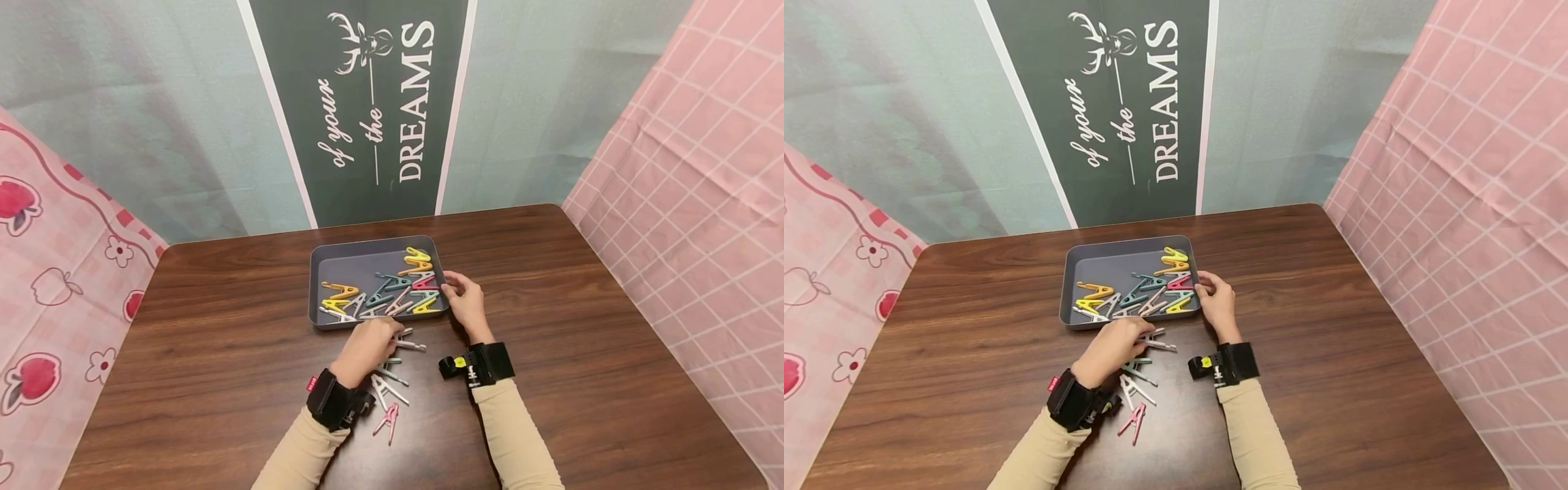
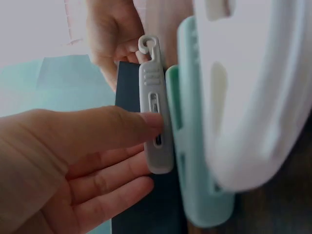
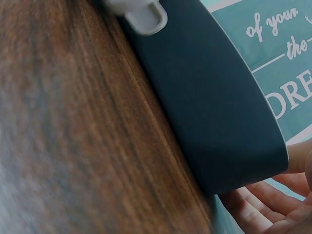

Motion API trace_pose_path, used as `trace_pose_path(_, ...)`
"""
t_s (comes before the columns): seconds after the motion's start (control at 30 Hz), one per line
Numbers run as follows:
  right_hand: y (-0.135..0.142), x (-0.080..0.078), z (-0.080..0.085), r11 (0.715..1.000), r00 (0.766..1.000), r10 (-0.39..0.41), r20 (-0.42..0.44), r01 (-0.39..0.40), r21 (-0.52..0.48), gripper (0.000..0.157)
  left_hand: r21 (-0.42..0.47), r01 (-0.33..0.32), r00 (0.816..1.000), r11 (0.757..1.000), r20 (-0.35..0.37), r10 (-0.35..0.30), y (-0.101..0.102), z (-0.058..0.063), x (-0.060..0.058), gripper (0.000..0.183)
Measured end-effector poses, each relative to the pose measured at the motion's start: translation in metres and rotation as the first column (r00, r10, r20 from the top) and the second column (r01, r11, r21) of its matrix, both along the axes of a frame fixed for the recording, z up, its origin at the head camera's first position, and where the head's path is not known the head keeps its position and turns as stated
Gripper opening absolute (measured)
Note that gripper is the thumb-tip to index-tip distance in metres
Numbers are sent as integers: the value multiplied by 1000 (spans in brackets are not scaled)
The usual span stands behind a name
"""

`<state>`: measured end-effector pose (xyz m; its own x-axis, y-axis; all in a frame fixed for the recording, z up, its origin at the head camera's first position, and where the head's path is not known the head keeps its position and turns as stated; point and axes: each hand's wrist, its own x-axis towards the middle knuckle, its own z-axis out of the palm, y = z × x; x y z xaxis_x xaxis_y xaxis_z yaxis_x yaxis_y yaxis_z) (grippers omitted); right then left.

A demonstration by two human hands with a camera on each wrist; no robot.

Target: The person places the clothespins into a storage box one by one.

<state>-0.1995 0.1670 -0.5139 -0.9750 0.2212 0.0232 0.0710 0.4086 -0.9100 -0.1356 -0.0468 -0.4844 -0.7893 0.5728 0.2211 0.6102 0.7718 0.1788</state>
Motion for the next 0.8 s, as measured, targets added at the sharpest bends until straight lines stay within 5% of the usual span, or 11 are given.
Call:
trace_pose_path(0.47, 1, 0, -1, 1000, 1000, 1, 0, -1, 0, 32, 65, 76, 994, 995, 69, -80, -2, 9, -2, 24)
trace_pose_path(0.8, 1, -1, -1, 1000, 1000, 1, 7, -1, -3, 32, 176, 46, 996, 983, 68, -59, -17, 19, -8, 27)
